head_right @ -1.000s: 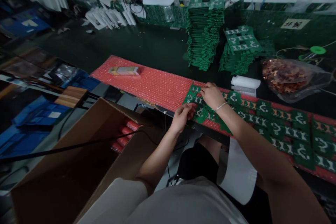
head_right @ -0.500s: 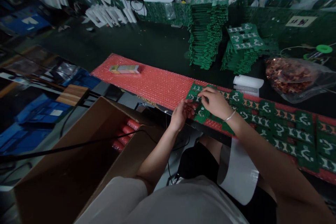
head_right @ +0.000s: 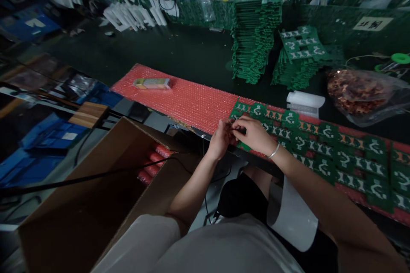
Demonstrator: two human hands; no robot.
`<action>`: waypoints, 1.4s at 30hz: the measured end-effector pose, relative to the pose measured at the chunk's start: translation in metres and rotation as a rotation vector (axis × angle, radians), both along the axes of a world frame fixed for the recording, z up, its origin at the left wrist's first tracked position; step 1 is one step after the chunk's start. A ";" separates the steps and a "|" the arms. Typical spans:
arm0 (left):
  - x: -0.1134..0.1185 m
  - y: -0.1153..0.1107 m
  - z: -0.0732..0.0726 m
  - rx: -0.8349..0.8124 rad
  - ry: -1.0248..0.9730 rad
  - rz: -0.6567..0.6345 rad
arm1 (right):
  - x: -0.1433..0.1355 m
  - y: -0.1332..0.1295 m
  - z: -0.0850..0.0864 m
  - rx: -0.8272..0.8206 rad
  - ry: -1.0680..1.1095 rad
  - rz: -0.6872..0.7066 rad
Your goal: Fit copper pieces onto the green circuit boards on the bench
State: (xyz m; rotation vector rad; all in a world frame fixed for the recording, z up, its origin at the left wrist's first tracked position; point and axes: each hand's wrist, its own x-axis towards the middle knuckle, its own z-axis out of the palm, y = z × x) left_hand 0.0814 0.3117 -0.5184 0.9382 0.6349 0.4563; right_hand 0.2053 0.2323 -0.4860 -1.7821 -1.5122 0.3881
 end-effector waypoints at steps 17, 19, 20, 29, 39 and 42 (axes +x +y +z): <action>-0.008 0.007 0.003 0.213 -0.001 -0.086 | -0.001 -0.019 0.009 0.128 -0.206 -0.046; -0.008 0.005 0.004 0.226 0.002 -0.088 | -0.003 -0.020 0.011 0.123 -0.245 -0.059; -0.008 0.005 0.005 0.228 0.004 -0.091 | -0.004 -0.021 0.011 0.115 -0.263 -0.061; -0.011 0.005 0.007 0.036 -0.027 0.135 | 0.024 -0.029 -0.015 0.013 -0.365 -0.202; -0.015 0.008 0.015 -0.190 -0.130 0.191 | 0.025 0.004 -0.030 -0.079 -0.548 -0.180; -0.016 0.009 0.015 -0.197 -0.114 0.195 | 0.028 0.005 -0.032 -0.091 -0.544 -0.163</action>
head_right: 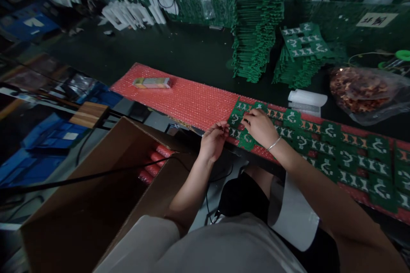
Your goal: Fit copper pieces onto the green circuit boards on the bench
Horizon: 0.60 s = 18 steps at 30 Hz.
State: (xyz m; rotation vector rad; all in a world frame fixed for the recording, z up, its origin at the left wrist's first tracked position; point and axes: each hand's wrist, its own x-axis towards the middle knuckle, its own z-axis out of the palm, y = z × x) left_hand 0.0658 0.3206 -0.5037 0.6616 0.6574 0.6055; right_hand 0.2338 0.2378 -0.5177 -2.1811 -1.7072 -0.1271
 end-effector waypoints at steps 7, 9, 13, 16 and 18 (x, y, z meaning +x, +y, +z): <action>0.002 0.001 -0.001 -0.034 -0.013 0.008 | -0.007 -0.002 0.011 -0.161 -0.134 0.085; 0.002 0.001 -0.001 -0.038 -0.016 0.016 | -0.011 -0.006 0.015 -0.208 -0.217 0.102; 0.004 0.002 -0.002 -0.052 -0.017 0.037 | -0.015 -0.013 0.022 -0.151 -0.160 0.143; 0.005 0.002 -0.001 -0.081 -0.015 0.025 | -0.022 -0.016 0.028 0.066 0.085 0.167; 0.006 0.001 0.000 -0.082 -0.031 0.004 | -0.030 -0.016 0.034 0.146 0.195 0.187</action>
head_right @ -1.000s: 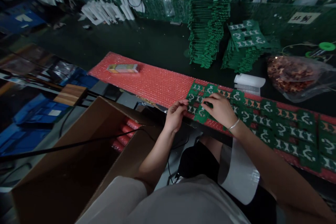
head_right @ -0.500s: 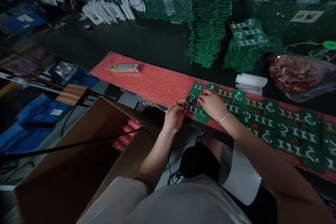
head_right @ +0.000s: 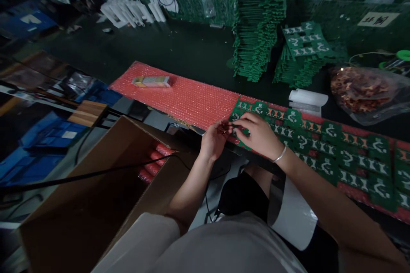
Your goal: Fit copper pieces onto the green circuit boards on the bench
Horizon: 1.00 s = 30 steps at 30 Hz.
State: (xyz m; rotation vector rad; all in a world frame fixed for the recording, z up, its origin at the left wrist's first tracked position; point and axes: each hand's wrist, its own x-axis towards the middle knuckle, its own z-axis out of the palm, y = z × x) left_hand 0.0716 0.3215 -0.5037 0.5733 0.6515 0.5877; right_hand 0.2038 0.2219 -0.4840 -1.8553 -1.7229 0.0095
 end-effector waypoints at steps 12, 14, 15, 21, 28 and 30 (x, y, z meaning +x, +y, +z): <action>-0.002 -0.006 0.002 -0.052 -0.053 -0.080 | -0.013 0.005 0.004 -0.051 -0.053 0.035; -0.003 -0.008 0.002 -0.045 -0.048 -0.117 | -0.010 0.004 0.002 -0.030 0.005 0.010; -0.004 -0.010 0.002 -0.023 -0.048 -0.150 | -0.008 0.004 0.001 -0.015 0.039 -0.008; -0.004 -0.016 -0.006 0.202 -0.002 -0.365 | -0.001 -0.003 -0.001 0.093 0.084 -0.060; -0.003 -0.018 -0.010 0.205 0.048 -0.346 | -0.001 -0.019 0.001 -0.032 -0.001 0.062; -0.003 -0.019 -0.009 0.208 0.057 -0.362 | 0.000 -0.020 0.000 -0.033 -0.017 0.059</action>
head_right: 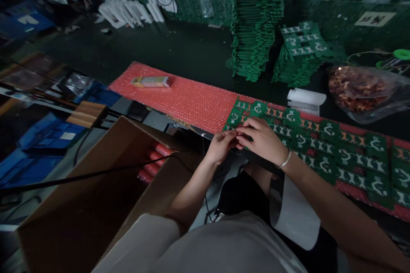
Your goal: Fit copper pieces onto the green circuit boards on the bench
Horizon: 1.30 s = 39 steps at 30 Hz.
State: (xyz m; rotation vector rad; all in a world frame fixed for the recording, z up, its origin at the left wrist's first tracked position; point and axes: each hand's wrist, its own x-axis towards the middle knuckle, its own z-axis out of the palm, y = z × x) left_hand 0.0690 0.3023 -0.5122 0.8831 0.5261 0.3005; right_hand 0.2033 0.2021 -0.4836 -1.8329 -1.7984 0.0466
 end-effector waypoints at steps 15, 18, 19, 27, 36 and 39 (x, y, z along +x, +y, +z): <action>-0.006 0.000 0.000 -0.035 -0.030 0.062 | 0.039 0.006 -0.038 0.036 -0.122 -0.199; -0.005 0.000 0.001 -0.045 -0.025 0.067 | 0.038 0.009 -0.036 0.025 -0.155 -0.182; -0.005 0.000 0.002 -0.047 -0.026 0.069 | 0.039 0.009 -0.035 0.020 -0.168 -0.179; -0.005 0.000 0.003 -0.054 -0.037 0.089 | 0.037 0.008 -0.033 -0.052 -0.266 -0.133; -0.001 0.002 0.004 -0.206 -0.104 0.186 | 0.017 0.002 -0.010 0.005 -0.123 -0.126; 0.001 0.003 0.005 -0.246 -0.070 0.211 | -0.001 0.003 0.000 0.019 -0.019 -0.051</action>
